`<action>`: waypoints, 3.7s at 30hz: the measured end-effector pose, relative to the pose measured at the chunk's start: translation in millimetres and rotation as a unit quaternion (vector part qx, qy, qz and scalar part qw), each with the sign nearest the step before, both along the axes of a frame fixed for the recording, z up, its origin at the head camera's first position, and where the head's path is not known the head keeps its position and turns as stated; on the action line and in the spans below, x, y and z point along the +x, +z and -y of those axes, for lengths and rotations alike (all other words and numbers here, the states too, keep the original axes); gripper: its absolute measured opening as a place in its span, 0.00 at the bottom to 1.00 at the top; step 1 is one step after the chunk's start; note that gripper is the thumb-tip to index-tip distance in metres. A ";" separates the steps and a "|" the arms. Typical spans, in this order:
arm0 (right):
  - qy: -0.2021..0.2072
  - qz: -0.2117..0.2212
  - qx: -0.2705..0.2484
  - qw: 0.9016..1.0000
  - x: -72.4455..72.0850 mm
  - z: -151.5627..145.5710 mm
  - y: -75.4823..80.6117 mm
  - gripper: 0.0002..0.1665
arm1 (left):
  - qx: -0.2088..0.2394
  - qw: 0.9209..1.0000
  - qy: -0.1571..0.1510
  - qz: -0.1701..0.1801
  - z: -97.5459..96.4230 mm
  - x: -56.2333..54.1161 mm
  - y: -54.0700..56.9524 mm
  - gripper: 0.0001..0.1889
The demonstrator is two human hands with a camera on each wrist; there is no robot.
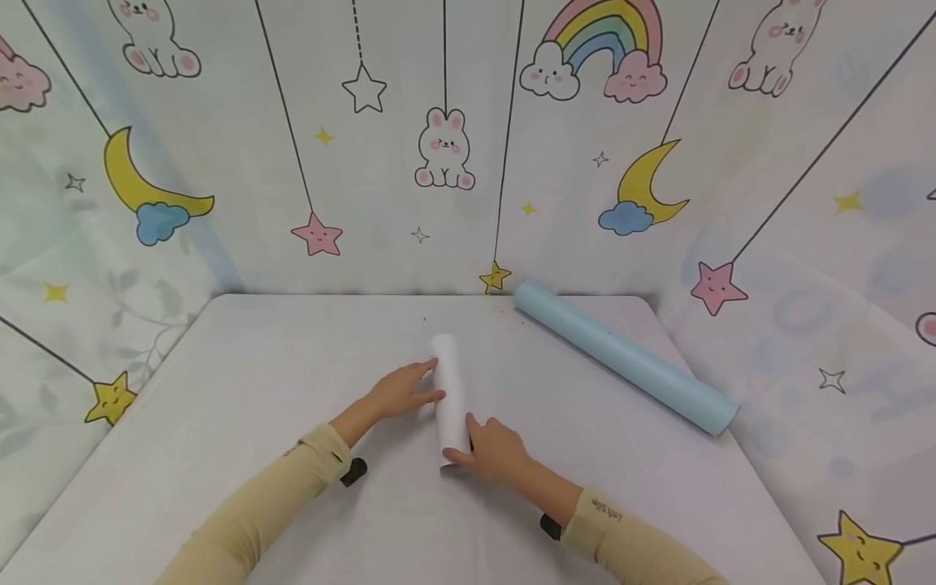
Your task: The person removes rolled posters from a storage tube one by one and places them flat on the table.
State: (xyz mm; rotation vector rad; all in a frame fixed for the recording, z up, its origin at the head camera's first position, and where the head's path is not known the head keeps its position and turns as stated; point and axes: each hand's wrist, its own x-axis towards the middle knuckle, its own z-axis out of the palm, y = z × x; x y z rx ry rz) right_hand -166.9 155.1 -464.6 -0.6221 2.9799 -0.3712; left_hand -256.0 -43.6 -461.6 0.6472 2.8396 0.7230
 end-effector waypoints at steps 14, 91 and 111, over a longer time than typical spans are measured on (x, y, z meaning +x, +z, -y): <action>0.045 0.038 0.037 0.998 14.6 -5.4 4.8 0.49 | 0.027 0.998 -0.048 0.042 -1.0 -9.2 2.1 0.38; 0.070 0.003 0.126 0.990 -29.5 -8.8 4.7 0.40 | -0.265 0.937 -0.123 -0.192 34.5 14.1 -3.8 0.20; 0.053 -0.034 0.165 0.984 -28.8 -31.0 -1.7 0.47 | -0.342 0.926 -0.081 -0.138 88.3 21.0 12.2 0.41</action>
